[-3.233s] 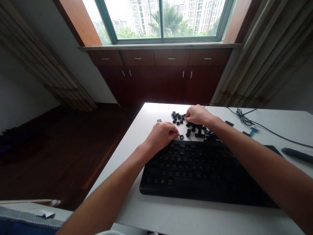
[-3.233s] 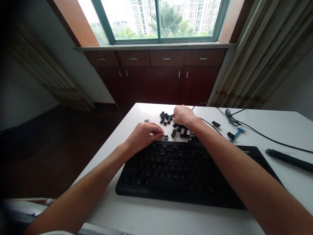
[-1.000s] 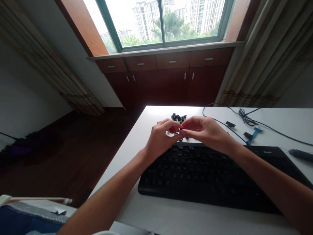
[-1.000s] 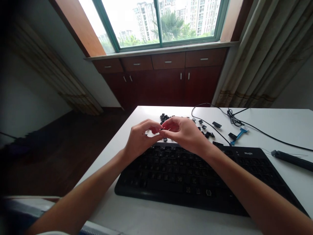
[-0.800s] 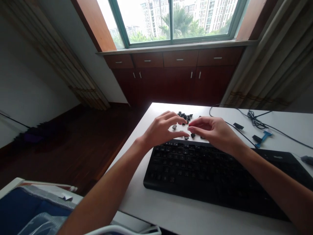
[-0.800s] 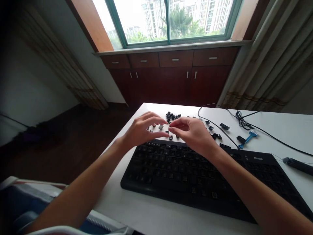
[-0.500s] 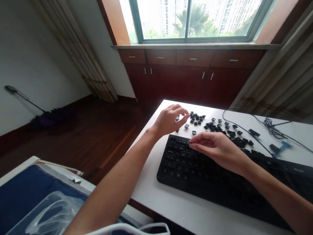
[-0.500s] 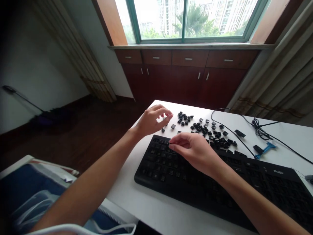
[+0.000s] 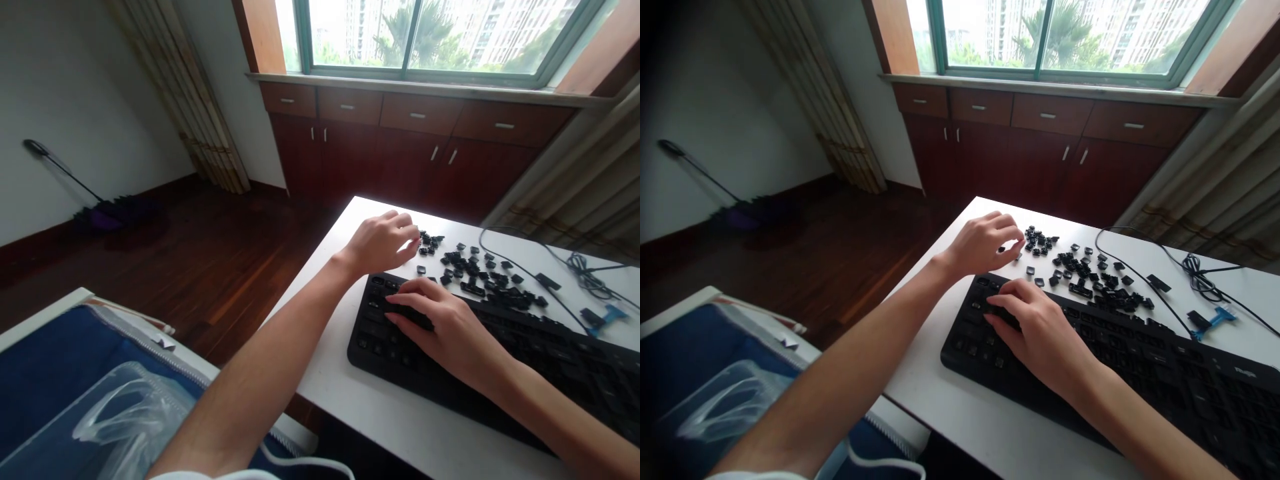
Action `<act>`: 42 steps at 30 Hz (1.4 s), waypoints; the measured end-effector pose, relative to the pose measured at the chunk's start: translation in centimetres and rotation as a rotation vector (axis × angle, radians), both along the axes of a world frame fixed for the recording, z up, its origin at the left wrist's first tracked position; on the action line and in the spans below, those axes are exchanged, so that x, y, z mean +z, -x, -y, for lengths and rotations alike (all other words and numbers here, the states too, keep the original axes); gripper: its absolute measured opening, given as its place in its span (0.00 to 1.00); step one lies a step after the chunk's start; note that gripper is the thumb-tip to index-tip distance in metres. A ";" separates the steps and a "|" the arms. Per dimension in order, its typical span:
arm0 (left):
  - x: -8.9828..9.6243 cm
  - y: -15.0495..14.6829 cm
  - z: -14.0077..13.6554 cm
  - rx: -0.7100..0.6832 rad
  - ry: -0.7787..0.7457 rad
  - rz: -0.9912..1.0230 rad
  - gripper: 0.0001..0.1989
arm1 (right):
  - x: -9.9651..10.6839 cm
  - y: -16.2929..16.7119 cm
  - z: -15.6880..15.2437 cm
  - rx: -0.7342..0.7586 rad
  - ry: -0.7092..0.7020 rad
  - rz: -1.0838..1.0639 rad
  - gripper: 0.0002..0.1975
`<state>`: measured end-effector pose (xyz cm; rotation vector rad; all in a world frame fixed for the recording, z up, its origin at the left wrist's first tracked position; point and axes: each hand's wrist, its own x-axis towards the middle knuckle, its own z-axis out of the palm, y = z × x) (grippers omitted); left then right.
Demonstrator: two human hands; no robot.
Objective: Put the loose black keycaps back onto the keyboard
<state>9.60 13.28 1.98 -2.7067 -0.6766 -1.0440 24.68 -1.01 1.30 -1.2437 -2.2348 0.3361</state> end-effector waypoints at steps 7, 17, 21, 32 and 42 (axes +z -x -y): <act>-0.2 -0.2 0.1 -0.008 -0.013 -0.014 0.12 | 0.1 -0.1 0.5 0.040 -0.198 0.146 0.11; -0.3 -0.2 0.2 -0.008 -0.026 -0.008 0.12 | 1.1 -0.3 0.7 0.034 -0.182 0.258 0.12; -0.1 0.0 -0.1 0.036 -0.022 0.046 0.12 | 2.5 -0.1 -0.5 -0.013 -0.069 0.122 0.14; 0.9 1.6 -2.4 0.297 0.345 0.732 0.12 | 0.4 4.8 -6.3 -0.164 -0.140 0.388 0.20; 0.5 1.4 -3.1 0.277 0.419 0.829 0.10 | 0.1 5.0 -6.2 -0.171 -0.191 0.506 0.19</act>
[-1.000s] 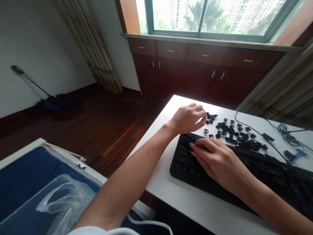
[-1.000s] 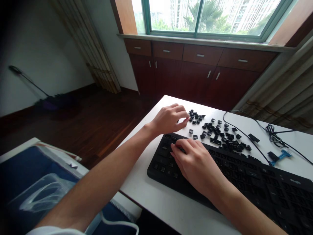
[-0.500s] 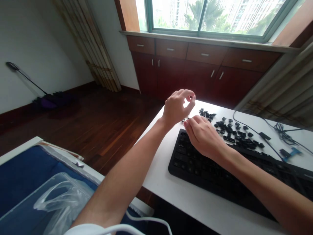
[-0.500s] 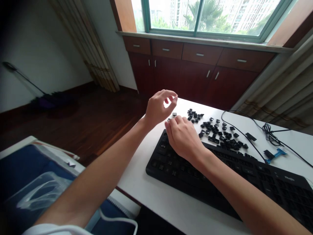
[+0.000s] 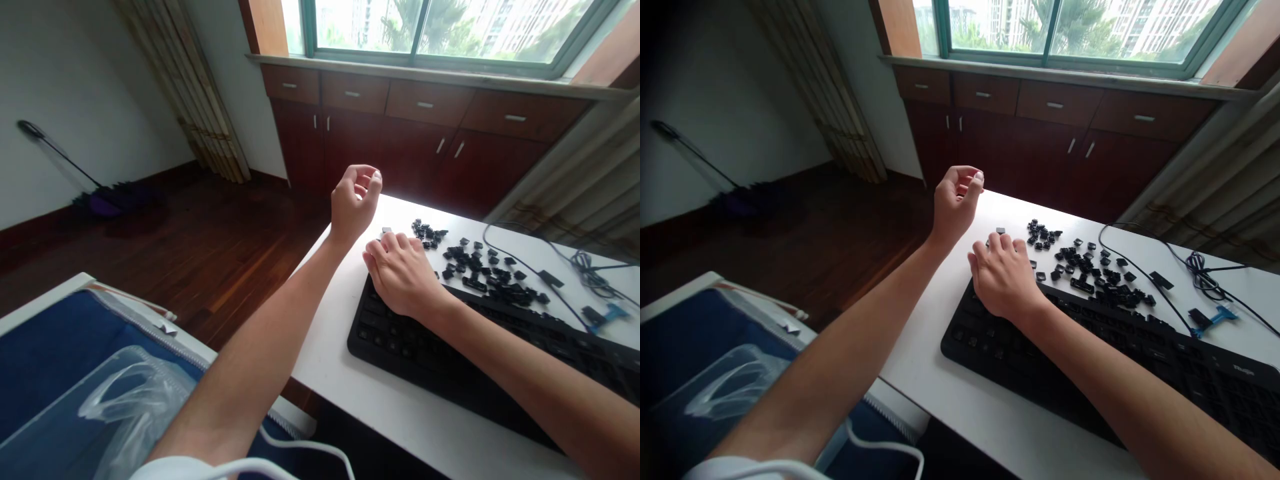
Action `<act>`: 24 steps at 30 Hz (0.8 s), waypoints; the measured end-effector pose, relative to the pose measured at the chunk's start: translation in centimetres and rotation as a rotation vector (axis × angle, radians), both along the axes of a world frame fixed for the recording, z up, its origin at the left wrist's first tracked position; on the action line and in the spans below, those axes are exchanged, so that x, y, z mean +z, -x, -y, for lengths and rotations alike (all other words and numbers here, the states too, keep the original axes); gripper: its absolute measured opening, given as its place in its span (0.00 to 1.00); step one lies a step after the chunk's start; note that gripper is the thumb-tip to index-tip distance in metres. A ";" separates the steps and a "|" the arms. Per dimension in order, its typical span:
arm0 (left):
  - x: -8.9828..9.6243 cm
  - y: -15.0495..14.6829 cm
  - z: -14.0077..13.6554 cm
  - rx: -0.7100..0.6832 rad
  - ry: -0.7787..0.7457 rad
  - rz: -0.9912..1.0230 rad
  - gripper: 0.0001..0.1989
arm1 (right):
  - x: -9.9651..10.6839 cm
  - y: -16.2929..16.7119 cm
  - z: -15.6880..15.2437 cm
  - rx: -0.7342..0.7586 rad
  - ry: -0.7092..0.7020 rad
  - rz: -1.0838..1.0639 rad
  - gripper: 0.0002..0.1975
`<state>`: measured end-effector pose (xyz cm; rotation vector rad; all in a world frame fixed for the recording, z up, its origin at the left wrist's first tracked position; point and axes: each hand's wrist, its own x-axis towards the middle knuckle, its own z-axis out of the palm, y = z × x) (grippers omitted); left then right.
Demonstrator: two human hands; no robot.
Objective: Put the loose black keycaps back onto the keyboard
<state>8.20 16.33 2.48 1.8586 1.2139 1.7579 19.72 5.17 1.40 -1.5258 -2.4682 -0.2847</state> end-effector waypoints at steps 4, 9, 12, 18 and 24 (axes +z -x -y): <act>-0.1 0.0 0.0 -0.025 0.003 0.034 0.10 | -0.1 0.2 0.0 0.012 -0.003 0.017 0.18; 0.0 -0.2 0.3 -0.062 0.001 0.033 0.09 | 0.4 0.3 0.3 0.010 0.019 -0.029 0.20; 0.0 -0.3 0.6 -0.094 -0.011 -0.035 0.10 | 1.4 -1.1 -0.3 -0.024 0.056 -0.088 0.22; -0.9 0.1 0.5 -0.133 0.007 -0.437 0.11 | 4.5 -8.1 -2.3 -0.205 0.089 -0.178 0.20; -2.9 0.6 -0.2 -0.210 0.038 -0.600 0.13 | 4.9 -12.9 -2.7 -0.320 0.245 -0.137 0.16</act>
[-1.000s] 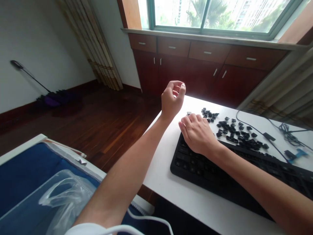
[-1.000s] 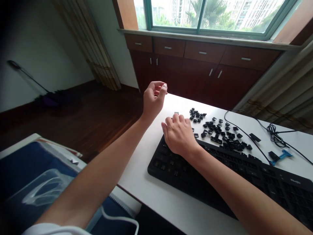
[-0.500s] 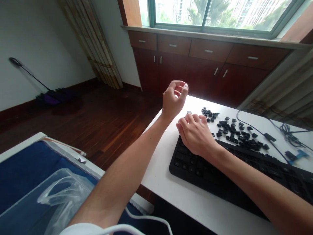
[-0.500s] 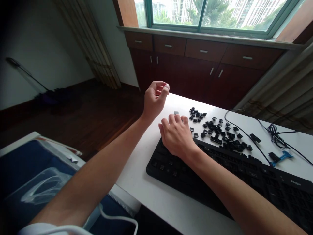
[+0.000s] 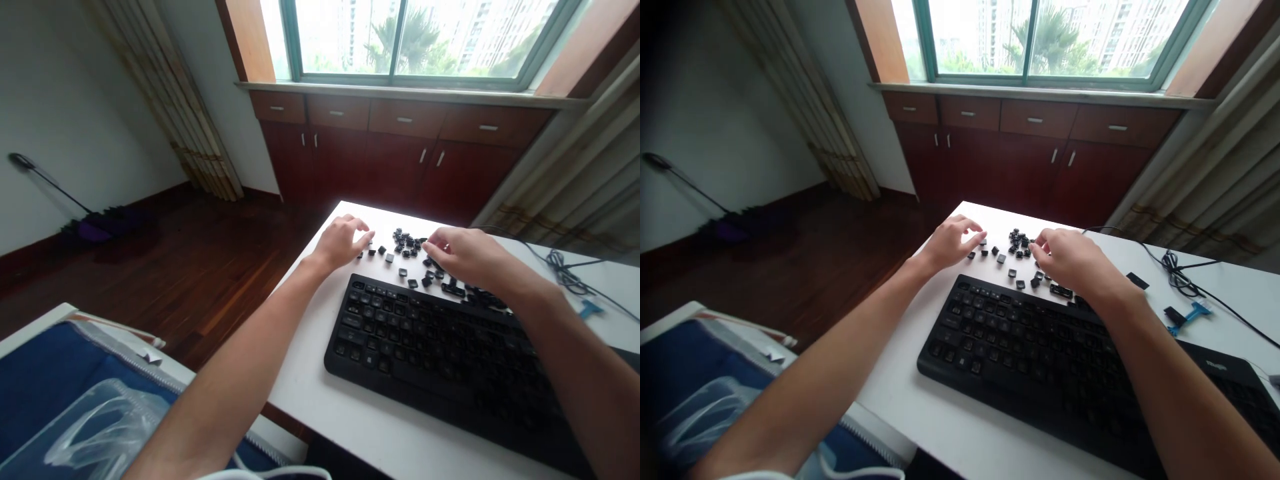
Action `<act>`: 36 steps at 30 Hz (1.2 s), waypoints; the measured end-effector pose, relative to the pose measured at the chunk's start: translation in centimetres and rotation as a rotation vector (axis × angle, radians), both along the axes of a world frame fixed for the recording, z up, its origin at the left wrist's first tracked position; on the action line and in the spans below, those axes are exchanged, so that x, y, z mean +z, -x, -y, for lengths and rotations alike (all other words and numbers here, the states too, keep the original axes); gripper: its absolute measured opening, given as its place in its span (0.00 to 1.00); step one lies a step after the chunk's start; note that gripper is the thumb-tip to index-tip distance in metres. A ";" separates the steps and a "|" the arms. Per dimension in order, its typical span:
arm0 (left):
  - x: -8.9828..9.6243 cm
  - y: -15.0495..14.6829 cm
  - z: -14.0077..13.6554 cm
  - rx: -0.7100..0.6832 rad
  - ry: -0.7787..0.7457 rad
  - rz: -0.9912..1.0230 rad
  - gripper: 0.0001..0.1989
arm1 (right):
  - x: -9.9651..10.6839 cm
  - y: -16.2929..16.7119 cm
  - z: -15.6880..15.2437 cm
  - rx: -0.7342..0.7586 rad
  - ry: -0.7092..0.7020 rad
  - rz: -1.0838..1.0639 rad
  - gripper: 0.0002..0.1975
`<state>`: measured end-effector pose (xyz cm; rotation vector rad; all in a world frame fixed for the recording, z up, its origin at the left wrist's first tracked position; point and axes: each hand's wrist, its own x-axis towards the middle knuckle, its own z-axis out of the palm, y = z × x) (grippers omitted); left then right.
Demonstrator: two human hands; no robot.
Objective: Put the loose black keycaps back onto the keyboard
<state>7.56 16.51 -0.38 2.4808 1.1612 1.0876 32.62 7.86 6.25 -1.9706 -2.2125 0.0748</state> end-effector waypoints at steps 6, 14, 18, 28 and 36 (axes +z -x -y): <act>-0.6 0.3 -0.6 -0.032 0.034 -0.028 0.13 | -1.8 -0.1 -0.3 0.157 0.033 -0.021 0.12; -1.6 1.1 -1.7 -0.028 0.071 0.043 0.14 | -2.8 0.6 -1.4 0.268 -0.002 0.026 0.19; -1.9 0.7 -1.5 -0.059 0.070 0.043 0.14 | -3.5 1.0 -2.4 0.283 0.003 0.036 0.22; -1.9 0.6 -1.3 -0.112 0.070 0.030 0.13 | -4.0 0.6 -3.0 0.290 0.009 0.031 0.16; -2.0 0.6 -1.7 -0.094 0.075 0.067 0.17 | -3.3 0.6 -2.8 0.274 0.011 0.037 0.17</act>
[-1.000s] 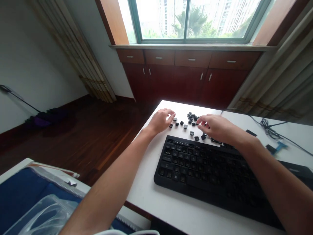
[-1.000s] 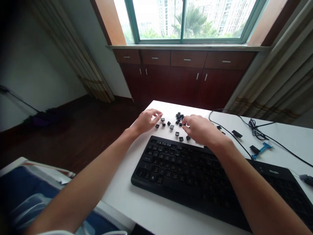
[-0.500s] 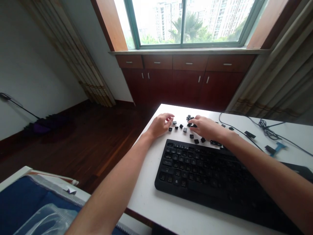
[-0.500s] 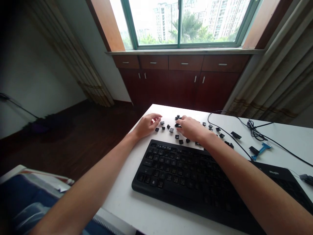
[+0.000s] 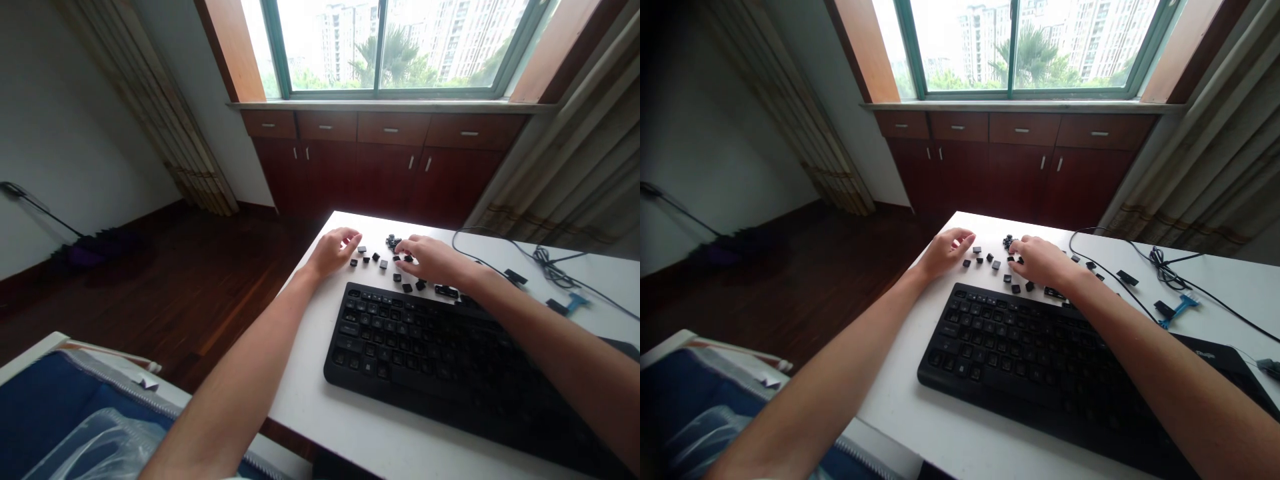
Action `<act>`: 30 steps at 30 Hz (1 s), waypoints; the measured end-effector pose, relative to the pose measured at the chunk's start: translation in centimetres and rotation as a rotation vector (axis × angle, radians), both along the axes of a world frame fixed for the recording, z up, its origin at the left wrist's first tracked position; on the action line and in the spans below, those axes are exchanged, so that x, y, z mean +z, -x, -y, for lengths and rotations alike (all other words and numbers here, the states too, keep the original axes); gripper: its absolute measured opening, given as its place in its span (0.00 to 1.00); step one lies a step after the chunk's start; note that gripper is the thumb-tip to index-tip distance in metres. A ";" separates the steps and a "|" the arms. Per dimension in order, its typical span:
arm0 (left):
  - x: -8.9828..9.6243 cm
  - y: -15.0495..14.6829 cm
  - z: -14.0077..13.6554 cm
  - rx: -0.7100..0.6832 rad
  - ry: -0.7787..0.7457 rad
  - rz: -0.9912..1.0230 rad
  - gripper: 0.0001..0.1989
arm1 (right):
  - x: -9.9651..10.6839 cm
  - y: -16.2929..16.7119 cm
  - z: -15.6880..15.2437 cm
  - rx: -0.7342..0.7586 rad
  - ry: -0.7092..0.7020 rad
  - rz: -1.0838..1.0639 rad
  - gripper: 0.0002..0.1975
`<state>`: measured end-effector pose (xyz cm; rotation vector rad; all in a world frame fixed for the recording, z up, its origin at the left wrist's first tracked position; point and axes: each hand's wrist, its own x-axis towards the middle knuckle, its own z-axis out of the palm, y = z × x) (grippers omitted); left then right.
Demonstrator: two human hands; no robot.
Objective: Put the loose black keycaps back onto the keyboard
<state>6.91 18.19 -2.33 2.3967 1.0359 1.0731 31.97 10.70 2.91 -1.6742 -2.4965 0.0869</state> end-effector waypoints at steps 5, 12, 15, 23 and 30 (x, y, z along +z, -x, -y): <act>0.0 0.0 0.1 -0.010 -0.007 -0.010 0.16 | 0.0 2.1 -0.7 -0.048 -0.024 -0.045 0.18; 0.1 -0.1 0.3 -0.017 -0.024 -0.026 0.15 | -0.6 4.6 -2.2 -0.087 0.025 -0.101 0.15; 0.0 -0.1 0.3 -0.020 -0.033 -0.028 0.14 | -0.7 4.6 -2.3 -0.096 0.033 -0.164 0.13; -0.1 -0.2 0.2 -0.025 -0.059 -0.020 0.12 | 1.5 3.1 0.8 -0.144 -0.027 -0.424 0.13; -0.1 -0.2 0.3 -0.039 -0.073 -0.004 0.10 | 3.7 0.6 5.6 -0.207 -0.078 -0.529 0.13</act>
